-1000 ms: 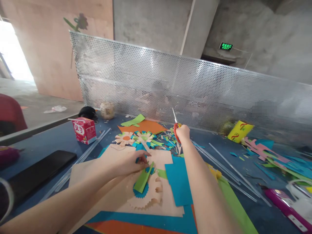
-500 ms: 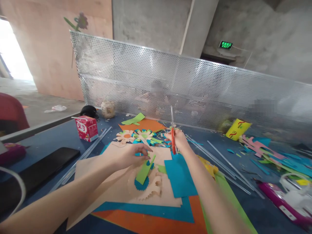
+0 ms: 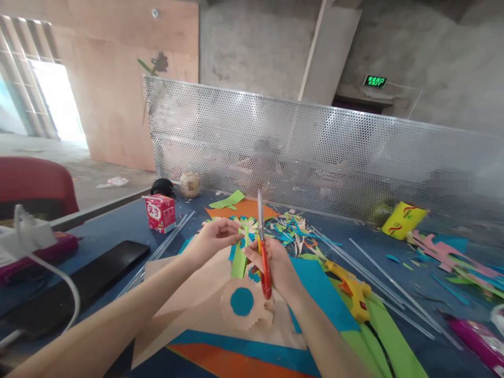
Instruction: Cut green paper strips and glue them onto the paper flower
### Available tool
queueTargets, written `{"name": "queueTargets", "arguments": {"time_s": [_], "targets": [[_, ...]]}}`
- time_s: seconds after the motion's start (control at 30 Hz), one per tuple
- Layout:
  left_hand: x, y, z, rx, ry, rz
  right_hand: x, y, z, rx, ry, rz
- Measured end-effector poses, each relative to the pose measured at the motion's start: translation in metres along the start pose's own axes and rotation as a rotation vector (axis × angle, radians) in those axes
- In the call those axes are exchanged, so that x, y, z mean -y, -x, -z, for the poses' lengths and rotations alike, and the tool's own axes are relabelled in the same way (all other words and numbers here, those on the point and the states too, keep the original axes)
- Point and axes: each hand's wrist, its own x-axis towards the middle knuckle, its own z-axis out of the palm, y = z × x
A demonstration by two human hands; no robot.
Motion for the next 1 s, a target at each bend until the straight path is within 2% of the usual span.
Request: {"name": "queueTargets", "arguments": {"time_s": [0.13,0.23,0.4,0.77,1.0], "targets": [[0.002,0.001,-0.002,-0.004,0.008,0.007,-0.011,0.000,-0.004,-0.111,-0.003,-0.015],[0.003,0.003,-0.004,0.019,-0.012,0.024,-0.020,0.000,-0.002,-0.139,-0.031,-0.010],[0.009,0.005,-0.007,0.193,-0.073,0.077,-0.025,0.002,0.003,-0.133,-0.065,0.002],[0.009,0.008,-0.008,0.390,-0.184,0.046,-0.001,0.011,0.004,-0.272,-0.028,-0.003],[0.005,0.014,-0.010,0.403,-0.218,0.043,0.007,0.019,0.001,-0.275,0.007,0.043]]}}
